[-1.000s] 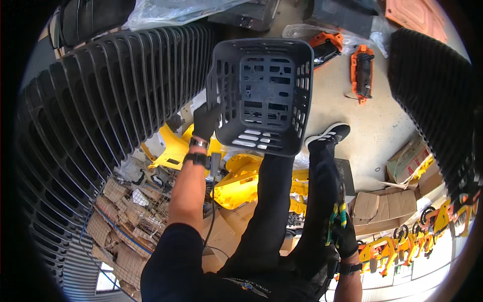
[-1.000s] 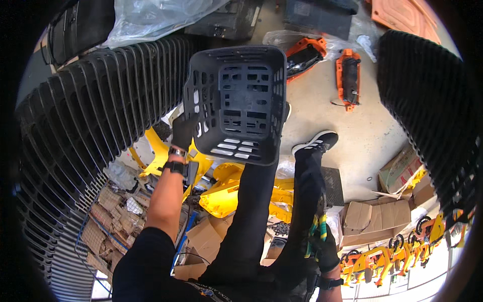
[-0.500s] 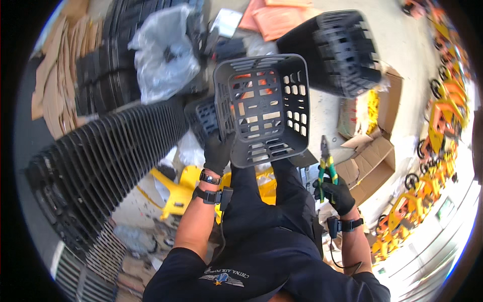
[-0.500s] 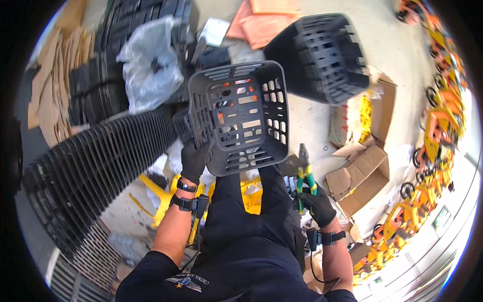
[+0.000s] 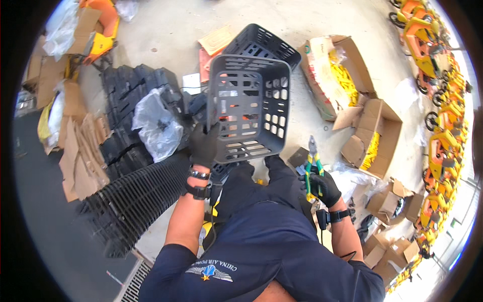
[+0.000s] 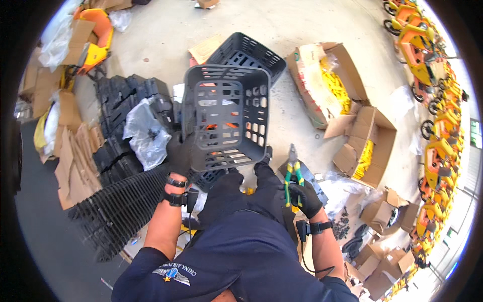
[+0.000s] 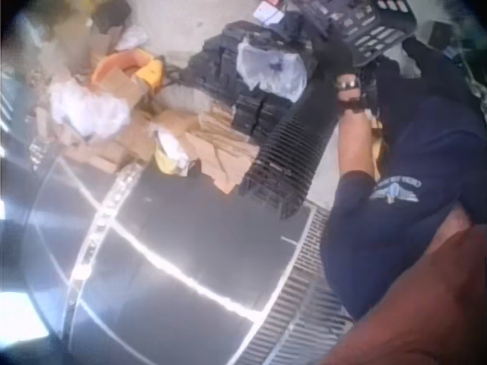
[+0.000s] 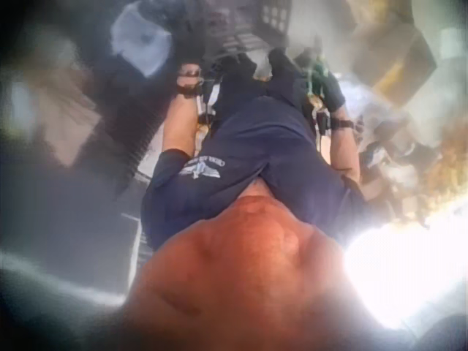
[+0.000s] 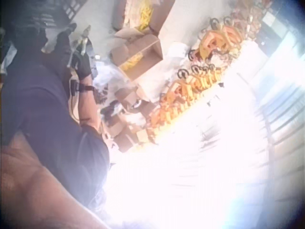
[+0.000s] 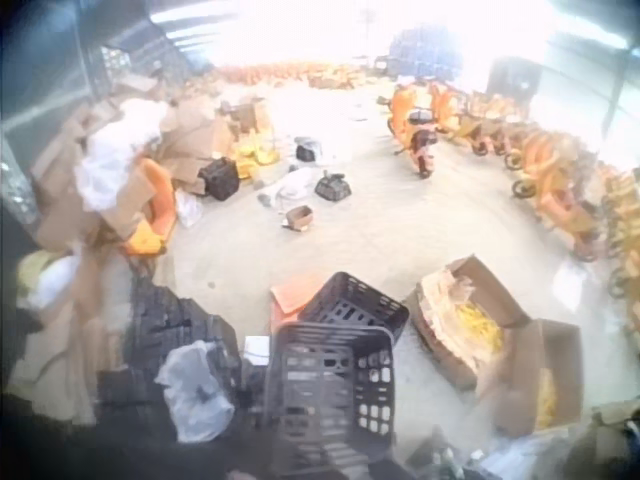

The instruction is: The person uses pliers to clip or pull material on a black plastic basket and removes white pieces from it by hand while standing in a warehouse.

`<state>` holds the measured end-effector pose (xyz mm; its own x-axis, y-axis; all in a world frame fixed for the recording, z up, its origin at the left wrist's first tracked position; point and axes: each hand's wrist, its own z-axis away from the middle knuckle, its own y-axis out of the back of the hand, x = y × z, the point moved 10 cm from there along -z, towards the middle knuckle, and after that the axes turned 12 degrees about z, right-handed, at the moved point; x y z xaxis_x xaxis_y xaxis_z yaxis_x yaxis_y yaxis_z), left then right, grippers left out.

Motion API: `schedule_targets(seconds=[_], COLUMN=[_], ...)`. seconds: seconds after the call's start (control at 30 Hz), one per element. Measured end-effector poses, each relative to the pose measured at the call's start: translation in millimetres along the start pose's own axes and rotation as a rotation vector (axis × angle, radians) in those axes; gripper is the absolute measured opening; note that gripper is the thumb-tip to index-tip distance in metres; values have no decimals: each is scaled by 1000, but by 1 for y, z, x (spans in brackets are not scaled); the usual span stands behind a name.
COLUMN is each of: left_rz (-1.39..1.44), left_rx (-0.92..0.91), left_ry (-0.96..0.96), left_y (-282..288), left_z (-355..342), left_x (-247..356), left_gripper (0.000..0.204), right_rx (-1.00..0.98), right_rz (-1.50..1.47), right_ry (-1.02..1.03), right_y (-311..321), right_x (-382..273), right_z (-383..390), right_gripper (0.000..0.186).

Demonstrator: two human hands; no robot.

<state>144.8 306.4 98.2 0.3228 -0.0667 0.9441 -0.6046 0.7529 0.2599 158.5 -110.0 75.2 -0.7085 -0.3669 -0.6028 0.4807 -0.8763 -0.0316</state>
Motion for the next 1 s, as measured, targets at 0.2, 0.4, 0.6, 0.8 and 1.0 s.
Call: schedule_targets(seconds=[0.2, 0.4, 0.6, 0.8, 1.0], left_rz=[165, 690, 424, 134, -272], left_rx=[101, 200, 8, -26, -188], left_ry=[218, 105, 511, 778, 354], left_y=[-6, -82, -152, -172, -146], left_z=[-18, -46, -84, -41, -35], left_x=[-12, 60, 5, -78, -88], left_gripper=[31, 21, 46, 45, 34], right_rx=[-16, 54, 103, 138, 130], right_rz=[-119, -451, -410, -322, -159], right_ry=[-17, -129, -156, -222, -348], right_y=[54, 116, 153, 187, 215], right_x=[48, 100, 101, 130, 187], right_z=[-13, -38, -44, -52, -64], right_gripper=[23, 23, 21, 23, 17])
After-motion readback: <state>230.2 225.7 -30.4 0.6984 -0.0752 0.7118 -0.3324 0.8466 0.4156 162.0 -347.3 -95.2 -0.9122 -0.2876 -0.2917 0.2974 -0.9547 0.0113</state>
